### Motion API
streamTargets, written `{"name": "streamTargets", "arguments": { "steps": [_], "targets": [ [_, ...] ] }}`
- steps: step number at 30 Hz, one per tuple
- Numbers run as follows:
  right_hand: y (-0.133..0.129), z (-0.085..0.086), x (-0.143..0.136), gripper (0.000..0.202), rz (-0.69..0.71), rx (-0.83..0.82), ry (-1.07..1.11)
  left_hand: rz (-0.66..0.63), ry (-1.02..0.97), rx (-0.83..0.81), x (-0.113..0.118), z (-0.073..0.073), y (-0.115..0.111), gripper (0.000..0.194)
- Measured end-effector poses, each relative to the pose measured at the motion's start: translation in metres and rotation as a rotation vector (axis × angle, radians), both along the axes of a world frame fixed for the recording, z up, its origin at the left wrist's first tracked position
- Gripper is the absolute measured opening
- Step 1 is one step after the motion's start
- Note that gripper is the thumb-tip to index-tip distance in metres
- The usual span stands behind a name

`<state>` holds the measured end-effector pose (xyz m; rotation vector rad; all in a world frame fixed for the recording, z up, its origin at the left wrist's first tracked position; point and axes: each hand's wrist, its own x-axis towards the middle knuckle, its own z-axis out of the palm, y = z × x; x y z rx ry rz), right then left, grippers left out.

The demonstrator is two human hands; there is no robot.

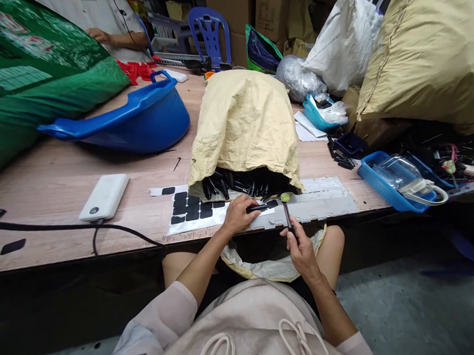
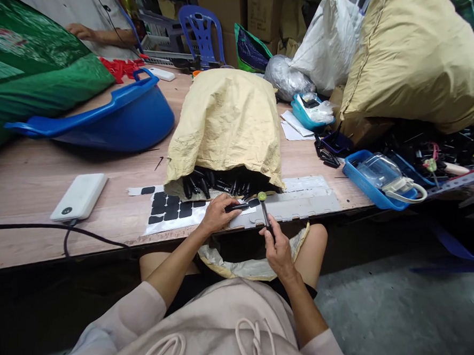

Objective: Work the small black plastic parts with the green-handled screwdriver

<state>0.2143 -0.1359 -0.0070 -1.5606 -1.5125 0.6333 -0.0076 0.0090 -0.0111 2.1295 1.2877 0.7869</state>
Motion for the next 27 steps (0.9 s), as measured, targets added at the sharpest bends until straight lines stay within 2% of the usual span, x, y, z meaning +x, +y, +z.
{"name": "streamTargets", "arguments": {
  "steps": [5, 11, 15, 22, 27],
  "targets": [
    [-0.002, 0.011, -0.016, 0.047, 0.068, 0.064, -0.080, 0.018, 0.008, -0.016, 0.001, -0.001, 0.000, 0.019],
    [0.000, 0.010, -0.022, 0.049, 0.029, 0.132, -0.137, 0.035, 0.015, -0.011, 0.003, -0.002, 0.000, 0.016],
    [0.002, 0.008, -0.021, 0.047, 0.045, 0.095, -0.131, 0.045, 0.023, -0.023, 0.004, -0.002, 0.000, 0.016],
    [0.002, 0.019, -0.031, 0.050, 0.078, 0.061, -0.120, 0.017, 0.033, -0.021, 0.003, 0.001, 0.000, 0.015],
    [0.002, 0.014, -0.036, 0.050, 0.101, 0.018, -0.139, 0.037, 0.035, -0.022, 0.004, 0.003, -0.002, 0.008]
  ]
}}
